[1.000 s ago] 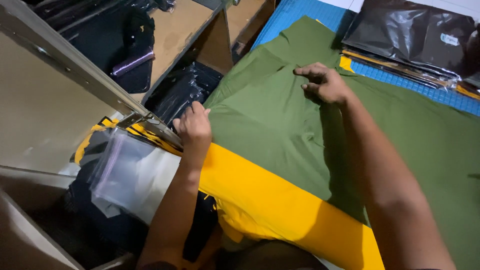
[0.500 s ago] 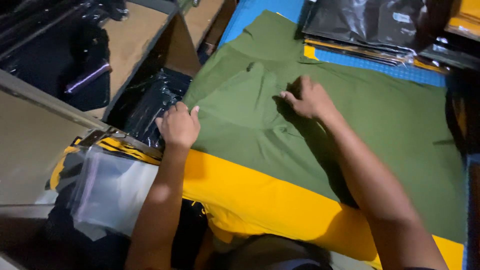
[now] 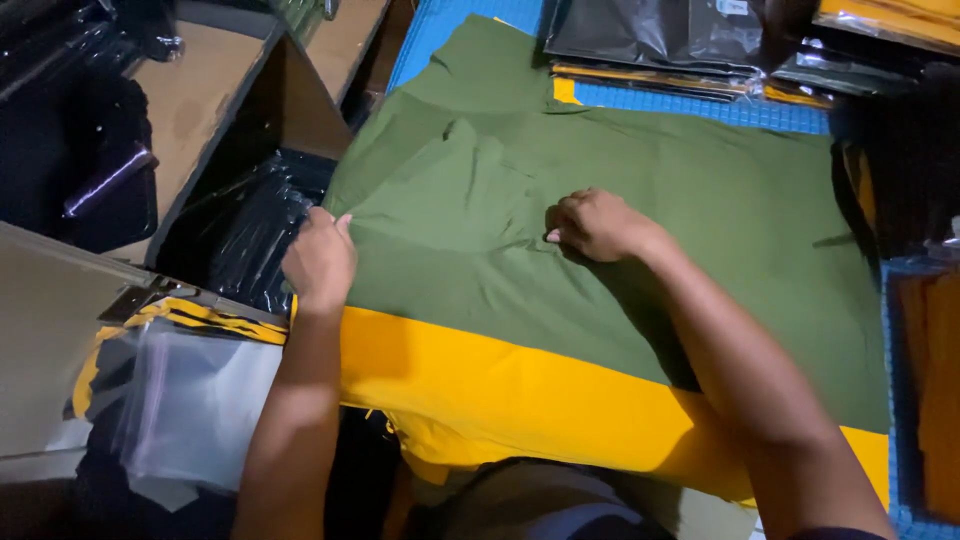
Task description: The person folds a dark garment inside a clear plastic bag and places it on a stack. Then the person folds a green t-shirt with a yellow hem on the table and sets it aside.
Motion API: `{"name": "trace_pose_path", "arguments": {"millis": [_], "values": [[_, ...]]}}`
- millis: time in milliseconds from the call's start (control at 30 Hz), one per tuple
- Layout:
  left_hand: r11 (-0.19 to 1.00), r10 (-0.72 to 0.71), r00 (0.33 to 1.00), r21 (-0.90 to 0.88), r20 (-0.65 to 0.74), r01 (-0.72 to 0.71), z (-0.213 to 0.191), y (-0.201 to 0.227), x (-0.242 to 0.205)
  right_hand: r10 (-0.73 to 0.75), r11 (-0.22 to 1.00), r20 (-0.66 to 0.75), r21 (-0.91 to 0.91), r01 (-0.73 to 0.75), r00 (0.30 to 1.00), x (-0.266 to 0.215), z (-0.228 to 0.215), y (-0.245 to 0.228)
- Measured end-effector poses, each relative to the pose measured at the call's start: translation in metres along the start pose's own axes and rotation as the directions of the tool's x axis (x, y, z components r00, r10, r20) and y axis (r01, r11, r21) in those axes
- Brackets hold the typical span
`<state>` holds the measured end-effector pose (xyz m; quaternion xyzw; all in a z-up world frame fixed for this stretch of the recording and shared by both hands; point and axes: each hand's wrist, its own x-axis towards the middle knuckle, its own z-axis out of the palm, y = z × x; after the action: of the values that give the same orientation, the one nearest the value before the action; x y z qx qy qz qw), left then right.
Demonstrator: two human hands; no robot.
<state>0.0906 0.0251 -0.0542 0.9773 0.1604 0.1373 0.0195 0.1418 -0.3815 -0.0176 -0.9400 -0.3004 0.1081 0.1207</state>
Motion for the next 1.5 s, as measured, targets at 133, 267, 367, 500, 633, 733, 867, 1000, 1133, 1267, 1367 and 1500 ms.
{"name": "trace_pose_path", "arguments": {"millis": [133,267,367,500,633,733,867,1000,1133,1267,1367,1500], "values": [[1.000,0.017,1.000,0.008,-0.008,-0.017,0.004,-0.003,-0.001,0.108,0.990,0.081,-0.094,-0.101,0.991,-0.006,-0.006,-0.011],[1.000,0.010,1.000,0.008,-0.017,-0.010,0.008,-0.004,-0.001,0.029,0.990,0.098,-0.141,-0.015,0.995,-0.002,0.000,-0.005],[1.000,-0.001,1.000,0.020,-0.019,0.001,0.007,-0.003,0.001,0.066,0.993,0.051,-0.105,-0.060,0.997,-0.009,-0.003,-0.005],[0.998,-0.036,0.999,0.047,0.017,0.036,0.026,-0.009,0.011,0.133,0.981,-0.028,-0.138,-0.136,0.991,-0.025,-0.011,-0.012],[0.987,0.139,0.968,0.111,-0.207,-0.118,-0.025,0.032,-0.012,0.185,0.982,-0.023,-0.038,-0.186,0.982,-0.057,-0.030,-0.017],[0.949,0.303,0.939,-0.033,-0.164,-0.313,-0.053,0.083,-0.026,0.242,0.969,0.014,-0.054,-0.241,0.970,-0.082,-0.037,0.000],[0.683,0.689,0.723,-0.289,-0.053,-0.671,-0.044,0.148,-0.042,0.337,0.940,0.036,-0.060,-0.335,0.941,-0.124,-0.038,0.027],[0.516,0.815,0.574,-0.359,-0.071,-0.778,-0.022,0.199,-0.049,0.414,0.897,-0.059,-0.142,-0.418,0.909,-0.168,-0.017,0.081],[0.542,0.807,0.589,-0.339,-0.046,-0.769,-0.013,0.229,-0.051,0.483,0.853,-0.099,-0.173,-0.493,0.870,-0.196,-0.016,0.096],[0.554,0.802,0.595,-0.321,-0.041,-0.768,0.001,0.242,-0.054,0.395,0.913,-0.218,-0.014,-0.408,0.892,-0.214,-0.004,0.121],[0.555,0.802,0.595,-0.310,-0.044,-0.772,0.002,0.242,-0.055,0.405,0.912,-0.293,0.068,-0.403,0.866,-0.225,-0.001,0.124],[0.540,0.814,0.579,-0.307,-0.044,-0.783,-0.004,0.244,-0.052,0.526,0.847,-0.222,0.056,-0.528,0.821,-0.239,-0.022,0.110]]}}
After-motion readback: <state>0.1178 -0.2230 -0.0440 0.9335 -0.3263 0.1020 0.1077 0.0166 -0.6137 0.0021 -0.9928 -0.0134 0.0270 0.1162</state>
